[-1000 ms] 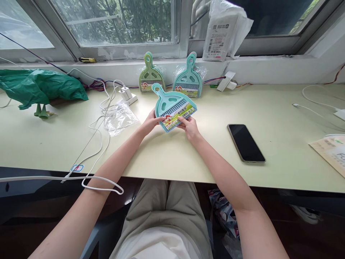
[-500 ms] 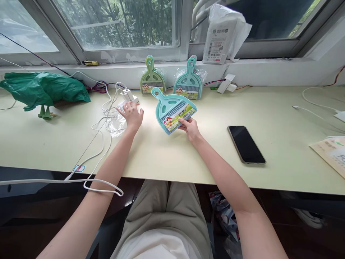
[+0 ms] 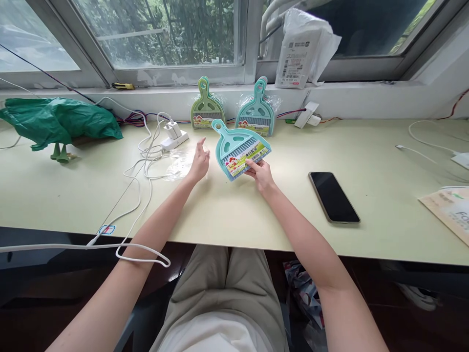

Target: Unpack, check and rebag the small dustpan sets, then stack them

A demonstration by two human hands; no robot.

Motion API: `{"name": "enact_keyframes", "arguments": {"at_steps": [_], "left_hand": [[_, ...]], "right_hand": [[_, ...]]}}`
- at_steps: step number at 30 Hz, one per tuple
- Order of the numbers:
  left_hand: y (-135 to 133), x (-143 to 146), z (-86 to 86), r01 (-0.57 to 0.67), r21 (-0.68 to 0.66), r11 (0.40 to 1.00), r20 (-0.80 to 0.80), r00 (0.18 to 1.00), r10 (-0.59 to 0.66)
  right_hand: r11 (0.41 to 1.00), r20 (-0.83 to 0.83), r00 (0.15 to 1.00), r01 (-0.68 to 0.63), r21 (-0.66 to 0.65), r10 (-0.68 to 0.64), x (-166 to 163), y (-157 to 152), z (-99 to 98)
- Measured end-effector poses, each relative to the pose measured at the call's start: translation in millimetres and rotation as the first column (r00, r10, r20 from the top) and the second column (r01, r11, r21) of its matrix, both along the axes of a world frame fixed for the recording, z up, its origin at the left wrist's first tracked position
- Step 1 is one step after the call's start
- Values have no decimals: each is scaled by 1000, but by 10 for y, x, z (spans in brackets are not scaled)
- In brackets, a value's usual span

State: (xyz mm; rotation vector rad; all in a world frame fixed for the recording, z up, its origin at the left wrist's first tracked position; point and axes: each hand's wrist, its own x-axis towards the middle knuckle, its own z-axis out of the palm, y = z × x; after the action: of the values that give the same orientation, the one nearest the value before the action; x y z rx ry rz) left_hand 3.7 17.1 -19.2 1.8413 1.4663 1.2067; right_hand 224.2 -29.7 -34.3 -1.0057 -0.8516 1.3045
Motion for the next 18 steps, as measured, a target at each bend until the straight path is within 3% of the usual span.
{"name": "enact_keyframes", "arguments": {"at_steps": [3, 6, 8, 10, 13, 15, 18], "left_hand": [[-14, 64, -24, 88, -192, 977, 171, 984, -55], [-23, 27, -29, 216, -321, 922, 169, 971, -168], [-44, -2, -22, 217, -270, 938, -16, 973, -229], [-79, -14, -13, 145, -107, 984, -329, 928, -173], [-137, -5, 1, 67, 119, 991, -674, 738, 31], [-166, 2, 11, 34, 139, 990, -766, 637, 86], [-188, 1, 28, -29, 89, 996, -819, 567, 90]], "right_hand": [[1000, -13, 1000, 16, -8, -16, 24, 6, 18], [1000, -21, 999, 25, -12, -26, 40, 9, 31], [1000, -17, 999, 27, -16, -27, 43, 6, 41], [999, -13, 1000, 23, -22, -23, 44, 1, 53], [999, -11, 1000, 14, -39, -15, 47, -4, 70], [999, 1, 1000, 2, -55, -2, 54, -1, 72], [996, 41, 999, -27, -82, 31, 71, 14, 53]]}}
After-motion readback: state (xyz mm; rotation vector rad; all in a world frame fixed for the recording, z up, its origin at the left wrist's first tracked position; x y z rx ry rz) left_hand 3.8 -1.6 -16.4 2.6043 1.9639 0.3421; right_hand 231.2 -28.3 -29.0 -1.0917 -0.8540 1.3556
